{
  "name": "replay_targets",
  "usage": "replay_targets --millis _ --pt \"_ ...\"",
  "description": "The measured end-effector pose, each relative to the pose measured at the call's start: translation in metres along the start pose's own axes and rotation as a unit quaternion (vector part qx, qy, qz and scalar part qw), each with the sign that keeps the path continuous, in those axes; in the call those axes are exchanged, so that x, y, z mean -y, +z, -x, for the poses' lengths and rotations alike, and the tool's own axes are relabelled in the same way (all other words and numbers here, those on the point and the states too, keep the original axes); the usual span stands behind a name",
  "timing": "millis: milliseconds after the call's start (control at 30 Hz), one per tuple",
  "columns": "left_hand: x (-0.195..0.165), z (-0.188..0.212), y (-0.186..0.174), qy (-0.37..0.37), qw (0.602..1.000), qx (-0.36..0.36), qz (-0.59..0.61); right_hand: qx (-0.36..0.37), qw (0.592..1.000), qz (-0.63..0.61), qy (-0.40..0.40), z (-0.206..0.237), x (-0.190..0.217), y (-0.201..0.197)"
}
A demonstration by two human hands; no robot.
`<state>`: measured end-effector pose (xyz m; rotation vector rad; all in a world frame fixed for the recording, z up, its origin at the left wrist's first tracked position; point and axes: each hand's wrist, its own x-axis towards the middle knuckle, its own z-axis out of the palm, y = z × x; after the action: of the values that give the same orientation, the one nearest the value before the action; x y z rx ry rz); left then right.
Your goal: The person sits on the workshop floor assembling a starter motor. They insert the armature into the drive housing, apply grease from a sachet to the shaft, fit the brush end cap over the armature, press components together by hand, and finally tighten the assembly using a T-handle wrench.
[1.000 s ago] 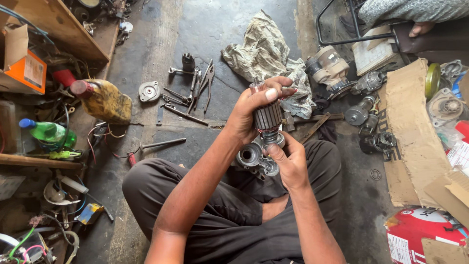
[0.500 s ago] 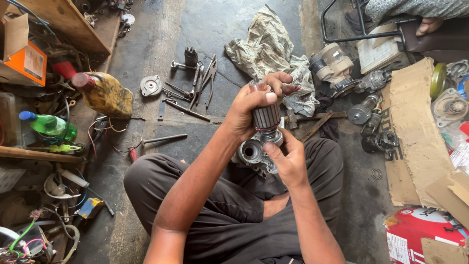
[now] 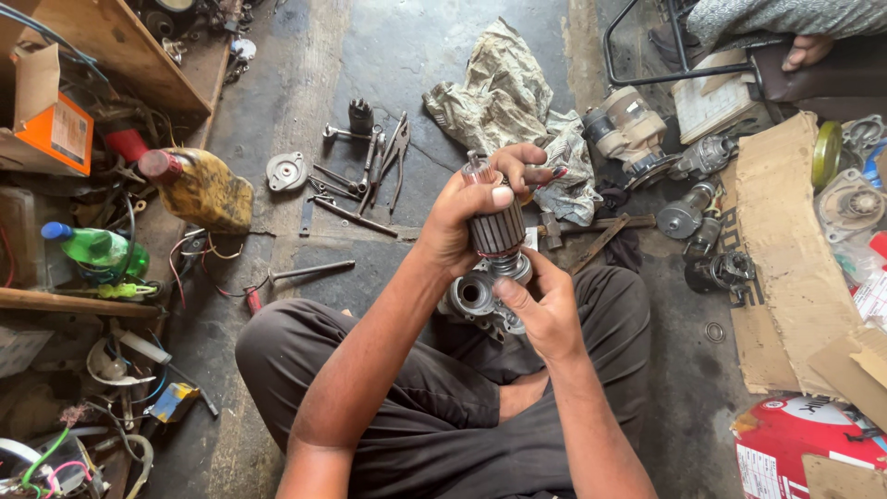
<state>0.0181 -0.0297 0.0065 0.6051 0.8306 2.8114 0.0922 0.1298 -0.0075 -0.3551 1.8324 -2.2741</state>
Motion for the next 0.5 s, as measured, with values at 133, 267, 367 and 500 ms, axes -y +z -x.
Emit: replay_targets --millis 133,267,367,500 --pt "0.0014 0.0003 0.0015 0.003 0.999 -0.024 -0.048 -0.087 0.927 0.324 -0.168 -0.0019 -0.003 0.0071" --pt "-0.0026 0.0006 -0.0002 -0.005 0.999 -0.023 -0.043 -0.071 0.956 0.265 -0.101 -0.0032 -0.0008 0.0056" --pt "-0.0041 0.0022 -0.0011 -0.014 1.0 -0.012 -0.008 -0.017 0.994 0.11 -0.005 -0.0026 0.0027 0.0018" --pt "-0.0026 0.0031 0.0003 -0.013 0.999 -0.03 -0.033 -0.106 0.872 0.431 -0.208 -0.0047 0.0002 0.0068"
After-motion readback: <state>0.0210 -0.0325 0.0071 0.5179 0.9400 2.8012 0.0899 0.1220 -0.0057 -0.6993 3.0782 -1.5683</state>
